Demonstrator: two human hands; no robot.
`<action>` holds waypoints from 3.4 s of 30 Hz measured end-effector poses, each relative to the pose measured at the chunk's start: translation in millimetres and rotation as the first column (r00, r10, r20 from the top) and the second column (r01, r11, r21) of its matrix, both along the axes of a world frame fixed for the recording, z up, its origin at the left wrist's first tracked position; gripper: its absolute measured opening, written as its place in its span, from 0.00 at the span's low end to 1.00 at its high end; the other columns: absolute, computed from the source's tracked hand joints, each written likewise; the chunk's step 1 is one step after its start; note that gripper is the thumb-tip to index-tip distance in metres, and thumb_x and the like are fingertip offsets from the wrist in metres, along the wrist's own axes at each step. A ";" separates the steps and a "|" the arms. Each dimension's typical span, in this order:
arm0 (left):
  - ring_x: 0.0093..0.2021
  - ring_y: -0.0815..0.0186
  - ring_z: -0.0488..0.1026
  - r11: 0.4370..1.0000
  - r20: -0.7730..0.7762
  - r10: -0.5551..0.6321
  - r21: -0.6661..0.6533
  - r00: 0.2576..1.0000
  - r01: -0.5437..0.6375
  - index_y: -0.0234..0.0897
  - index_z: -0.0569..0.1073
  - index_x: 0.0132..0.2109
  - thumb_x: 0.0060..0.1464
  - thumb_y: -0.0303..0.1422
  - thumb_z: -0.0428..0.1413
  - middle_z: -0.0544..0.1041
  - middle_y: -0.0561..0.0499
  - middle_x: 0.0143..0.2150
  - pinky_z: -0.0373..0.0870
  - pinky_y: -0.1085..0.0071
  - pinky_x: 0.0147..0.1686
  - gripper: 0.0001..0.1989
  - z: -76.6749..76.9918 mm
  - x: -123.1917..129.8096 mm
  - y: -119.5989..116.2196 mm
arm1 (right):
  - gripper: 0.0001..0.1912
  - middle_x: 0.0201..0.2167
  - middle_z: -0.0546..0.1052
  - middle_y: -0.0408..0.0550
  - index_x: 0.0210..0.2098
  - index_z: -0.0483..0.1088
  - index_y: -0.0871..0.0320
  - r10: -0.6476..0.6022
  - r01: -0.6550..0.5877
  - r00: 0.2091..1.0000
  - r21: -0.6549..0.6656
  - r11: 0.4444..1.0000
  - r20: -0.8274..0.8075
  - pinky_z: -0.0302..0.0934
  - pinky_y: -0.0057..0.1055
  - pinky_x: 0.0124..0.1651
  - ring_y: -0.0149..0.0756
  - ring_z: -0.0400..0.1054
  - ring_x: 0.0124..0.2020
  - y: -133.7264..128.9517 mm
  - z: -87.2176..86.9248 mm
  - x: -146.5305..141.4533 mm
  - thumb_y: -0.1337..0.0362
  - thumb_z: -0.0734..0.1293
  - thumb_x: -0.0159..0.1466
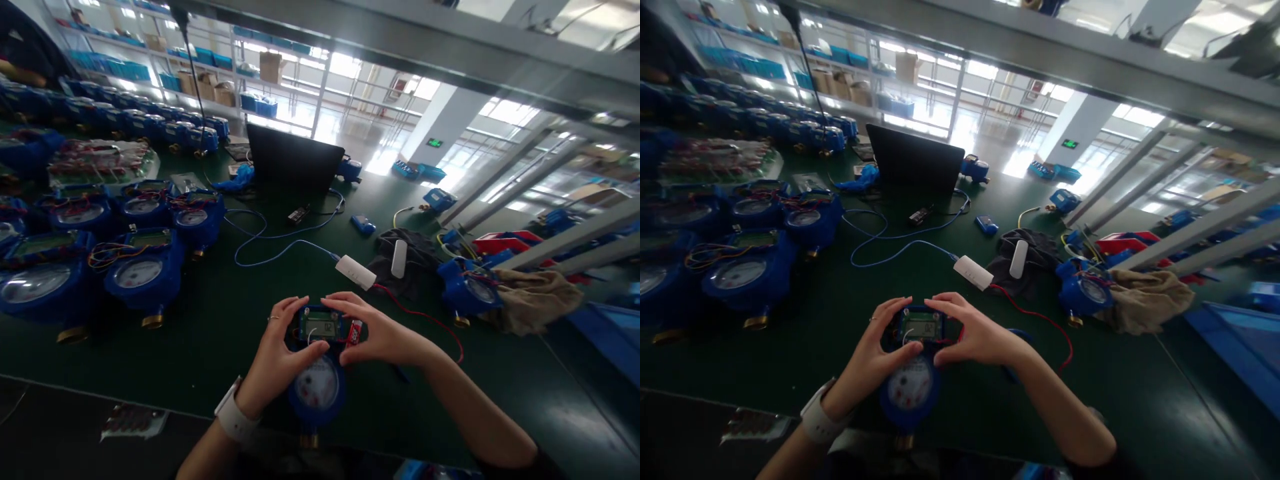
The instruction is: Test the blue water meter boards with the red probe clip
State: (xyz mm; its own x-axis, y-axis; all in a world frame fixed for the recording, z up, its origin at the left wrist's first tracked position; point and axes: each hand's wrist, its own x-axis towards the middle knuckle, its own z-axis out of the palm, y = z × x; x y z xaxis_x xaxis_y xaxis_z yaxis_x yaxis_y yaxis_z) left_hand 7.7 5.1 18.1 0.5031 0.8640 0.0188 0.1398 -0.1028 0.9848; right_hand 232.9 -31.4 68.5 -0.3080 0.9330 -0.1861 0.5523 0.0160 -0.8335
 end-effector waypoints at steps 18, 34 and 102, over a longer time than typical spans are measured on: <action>0.46 0.52 0.75 0.995 -0.107 0.087 0.047 0.990 -0.082 0.39 0.75 0.46 0.52 0.49 0.58 0.76 0.45 0.45 0.74 0.54 0.47 0.21 5.1 10.1 10.9 | 0.12 0.25 0.79 0.47 0.25 0.75 0.54 -0.711 0.833 0.418 0.075 0.549 0.566 0.65 0.38 0.31 0.46 0.74 0.28 -199.1 -42.8 147.9 0.56 0.75 0.43; 0.54 0.52 0.70 0.993 -0.085 0.084 0.094 0.993 -0.076 0.42 0.70 0.52 0.47 0.40 0.65 0.69 0.45 0.53 0.68 0.52 0.54 0.25 -0.2 5.2 -10.4 | 0.20 0.30 0.81 0.48 0.36 0.77 0.56 -0.731 0.664 0.460 -0.352 0.660 -0.503 0.73 0.27 0.30 0.35 0.77 0.29 -70.5 -9.2 18.9 0.52 0.79 0.49; 0.51 0.54 0.70 0.988 -0.196 0.093 0.136 0.976 -0.067 0.42 0.68 0.54 0.45 0.36 0.64 0.68 0.45 0.54 0.70 0.54 0.49 0.27 5.0 12.8 -17.3 | 0.06 0.24 0.82 0.45 0.29 0.76 0.56 -0.641 0.639 0.768 0.065 0.766 0.005 0.71 0.23 0.24 0.35 0.77 0.22 -41.9 13.9 -30.8 0.62 0.75 0.54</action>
